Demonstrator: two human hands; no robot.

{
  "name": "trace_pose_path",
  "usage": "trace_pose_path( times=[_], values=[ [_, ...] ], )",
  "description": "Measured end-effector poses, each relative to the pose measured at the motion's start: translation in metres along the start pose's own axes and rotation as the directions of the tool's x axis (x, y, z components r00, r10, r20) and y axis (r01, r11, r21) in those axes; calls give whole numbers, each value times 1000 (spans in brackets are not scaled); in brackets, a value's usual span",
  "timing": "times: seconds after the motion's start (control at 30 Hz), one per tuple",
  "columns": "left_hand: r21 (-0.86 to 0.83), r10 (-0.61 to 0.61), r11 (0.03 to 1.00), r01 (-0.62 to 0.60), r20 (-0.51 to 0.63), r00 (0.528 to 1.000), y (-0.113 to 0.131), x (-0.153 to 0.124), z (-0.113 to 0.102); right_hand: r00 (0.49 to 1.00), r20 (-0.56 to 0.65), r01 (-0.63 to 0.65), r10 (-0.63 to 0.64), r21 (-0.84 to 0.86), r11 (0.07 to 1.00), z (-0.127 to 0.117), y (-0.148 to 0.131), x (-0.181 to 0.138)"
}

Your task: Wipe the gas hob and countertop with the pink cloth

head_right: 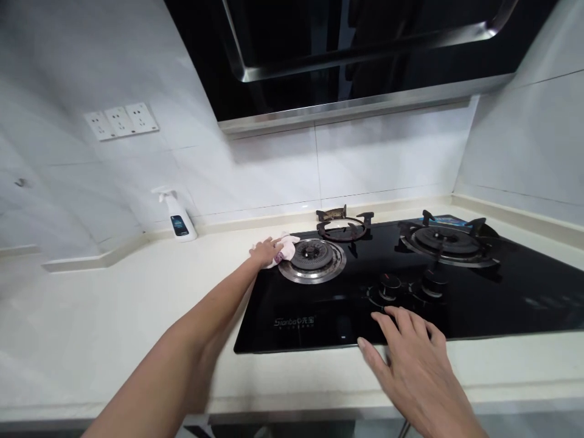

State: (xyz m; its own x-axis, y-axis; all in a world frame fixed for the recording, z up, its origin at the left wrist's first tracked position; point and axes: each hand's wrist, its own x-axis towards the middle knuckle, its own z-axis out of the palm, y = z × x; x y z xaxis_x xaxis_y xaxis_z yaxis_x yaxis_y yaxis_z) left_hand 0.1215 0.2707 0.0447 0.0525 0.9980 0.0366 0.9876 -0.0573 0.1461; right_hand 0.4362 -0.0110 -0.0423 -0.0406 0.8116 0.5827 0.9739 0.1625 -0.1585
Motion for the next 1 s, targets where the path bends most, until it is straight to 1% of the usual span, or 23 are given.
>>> trace_pose_path(
  times=[0.07, 0.13, 0.37, 0.5, 0.67, 0.73, 0.77, 0.83, 0.87, 0.9, 0.93, 0.97, 1.0],
  values=[
    [10, 25, 1000, -25, -4, 1000, 1, -15, 1, 1000, 6, -12, 12, 2, 1000, 0, -1, 0],
    [17, 54, 998, -54, -6, 999, -1, -38, 2, 1000, 13, -18, 18, 8, 1000, 1, -1, 0],
    [50, 130, 990, -129, -23, 991, -1, -145, 5, 1000, 24, -18, 17, 10, 1000, 4, 0, -1],
    [73, 188, 980, -184, -52, 981, 4, -197, 7, 999, 34, -18, 18, 10, 1000, 5, 0, -2],
    [100, 321, 945, -311, -99, 942, 14, -244, 12, 998, 56, -38, 35, 39, 999, 11, 5, 0],
    [101, 385, 922, -374, -132, 913, 23, -257, 16, 995, 58, -81, 78, 53, 995, 13, 6, 5],
    [94, 417, 909, -407, -148, 897, 29, -262, 18, 992, 38, -119, 117, 54, 991, 13, 3, 8],
    [53, 474, 880, -472, -166, 865, 42, -268, 22, 986, -35, -160, 163, 70, 985, 10, -10, 14],
    [14, 498, 864, -504, -170, 850, 48, -269, 24, 987, -71, -139, 147, 99, 985, 7, -21, 17],
    [-40, 517, 846, -531, -175, 838, 53, -270, 25, 991, -90, -83, 97, 149, 985, 4, -35, 19],
    [-107, 529, 827, -552, -184, 828, 54, -269, 25, 996, -82, 1, 18, 218, 976, 0, -52, 21],
    [-179, 534, 803, -568, -206, 820, 52, -269, 24, 995, -45, 93, -84, 300, 949, -4, -70, 23],
    [-249, 525, 780, -575, -242, 816, 46, -268, 23, 982, 12, 169, -188, 381, 909, -7, -88, 24]
  ],
)
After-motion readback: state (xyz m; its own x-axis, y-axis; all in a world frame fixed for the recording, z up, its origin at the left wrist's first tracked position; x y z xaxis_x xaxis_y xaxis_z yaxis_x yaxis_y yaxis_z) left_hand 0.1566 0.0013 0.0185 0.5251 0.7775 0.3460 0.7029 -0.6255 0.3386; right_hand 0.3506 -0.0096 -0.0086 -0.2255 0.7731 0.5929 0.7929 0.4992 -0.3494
